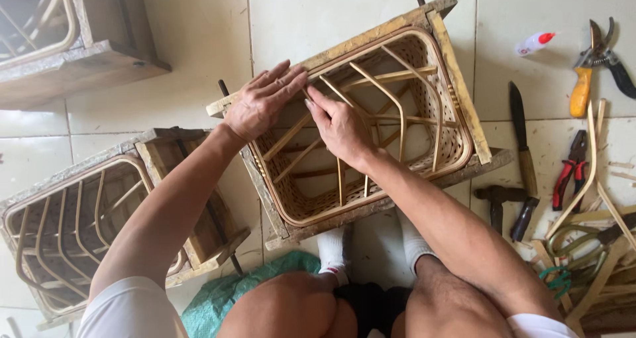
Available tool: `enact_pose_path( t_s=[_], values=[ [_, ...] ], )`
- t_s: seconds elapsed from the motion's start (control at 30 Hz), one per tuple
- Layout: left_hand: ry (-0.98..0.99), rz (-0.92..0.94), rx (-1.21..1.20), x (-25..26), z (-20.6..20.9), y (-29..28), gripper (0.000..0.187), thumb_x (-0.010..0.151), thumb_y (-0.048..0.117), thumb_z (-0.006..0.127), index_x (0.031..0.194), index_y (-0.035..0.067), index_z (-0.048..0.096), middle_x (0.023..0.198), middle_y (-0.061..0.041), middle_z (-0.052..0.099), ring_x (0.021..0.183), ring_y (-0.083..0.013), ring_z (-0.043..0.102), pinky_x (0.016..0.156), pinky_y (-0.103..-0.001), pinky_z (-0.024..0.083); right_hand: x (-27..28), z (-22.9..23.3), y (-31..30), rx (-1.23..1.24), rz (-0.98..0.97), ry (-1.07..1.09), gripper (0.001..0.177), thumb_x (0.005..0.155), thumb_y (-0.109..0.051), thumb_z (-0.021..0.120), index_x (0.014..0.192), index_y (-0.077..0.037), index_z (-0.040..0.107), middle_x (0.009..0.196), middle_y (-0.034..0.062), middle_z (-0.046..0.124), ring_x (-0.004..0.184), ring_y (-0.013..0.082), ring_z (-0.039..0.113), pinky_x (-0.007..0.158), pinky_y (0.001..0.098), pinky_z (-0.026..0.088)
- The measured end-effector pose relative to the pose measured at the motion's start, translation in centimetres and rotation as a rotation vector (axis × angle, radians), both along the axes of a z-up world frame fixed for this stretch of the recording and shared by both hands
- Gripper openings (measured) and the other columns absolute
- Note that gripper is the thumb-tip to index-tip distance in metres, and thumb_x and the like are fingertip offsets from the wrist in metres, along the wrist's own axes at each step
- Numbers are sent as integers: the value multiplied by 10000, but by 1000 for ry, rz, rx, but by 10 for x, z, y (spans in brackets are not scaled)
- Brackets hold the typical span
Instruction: The person assembles a rectangular basket by inserting curved bamboo strips into a wooden mold. They use a hammer to secure the strips and apply glue to the joints.
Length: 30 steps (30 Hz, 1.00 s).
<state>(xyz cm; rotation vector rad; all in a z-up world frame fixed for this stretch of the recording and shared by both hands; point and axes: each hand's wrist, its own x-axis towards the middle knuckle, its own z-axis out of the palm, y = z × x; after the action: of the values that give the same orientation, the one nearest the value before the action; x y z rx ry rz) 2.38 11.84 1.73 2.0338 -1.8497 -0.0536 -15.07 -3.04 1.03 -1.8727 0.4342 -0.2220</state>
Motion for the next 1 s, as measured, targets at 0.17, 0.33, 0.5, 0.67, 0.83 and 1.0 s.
enact_pose_path(
  t_s=[0.17,0.33,0.5,0.67,0.83,1.0],
  values=[
    [-42,6,41,0,0,4,602,965,-30,566,1541,138,516,1550,-49,556,1463,-299,497,1210,-429,445,1,6,-1,9,16,109,423,1062,-309,562,1417,-87,620,599,13,651,440,55,464,390,259,389],
    [-119,-12,63,-2,4,1,576,969,-3,588,1528,122,524,1560,-58,542,1455,-300,494,1193,-423,451,0,11,-2,48,47,145,418,1065,-298,533,1426,-96,596,567,12,603,395,69,423,344,291,365],
    [-396,-126,181,-4,9,-10,605,920,61,682,1511,44,551,1615,-80,491,1495,-237,458,1263,-416,397,3,17,-3,136,-14,148,397,1027,-241,535,1376,-80,630,566,35,626,368,79,393,315,232,317],
    [-34,-20,164,-20,36,-11,708,831,-48,674,1516,71,537,1595,-113,507,1451,-343,493,1199,-450,443,-36,45,8,-254,47,144,492,990,-251,566,1457,-102,541,1158,211,703,839,256,666,630,341,556],
    [124,176,82,-44,9,22,445,1110,-88,590,1531,-8,469,1377,-234,586,1194,-351,622,972,-412,529,-178,52,-69,-149,-19,-266,457,1004,-98,691,1439,-44,560,1500,212,504,1231,249,630,997,263,599],
    [-202,197,278,-104,-51,126,769,896,298,783,1544,58,445,928,-182,598,878,-288,642,844,-409,547,-445,42,-231,-165,-697,646,400,973,-146,641,1368,-86,618,1417,102,563,876,202,708,478,235,535]
  ],
)
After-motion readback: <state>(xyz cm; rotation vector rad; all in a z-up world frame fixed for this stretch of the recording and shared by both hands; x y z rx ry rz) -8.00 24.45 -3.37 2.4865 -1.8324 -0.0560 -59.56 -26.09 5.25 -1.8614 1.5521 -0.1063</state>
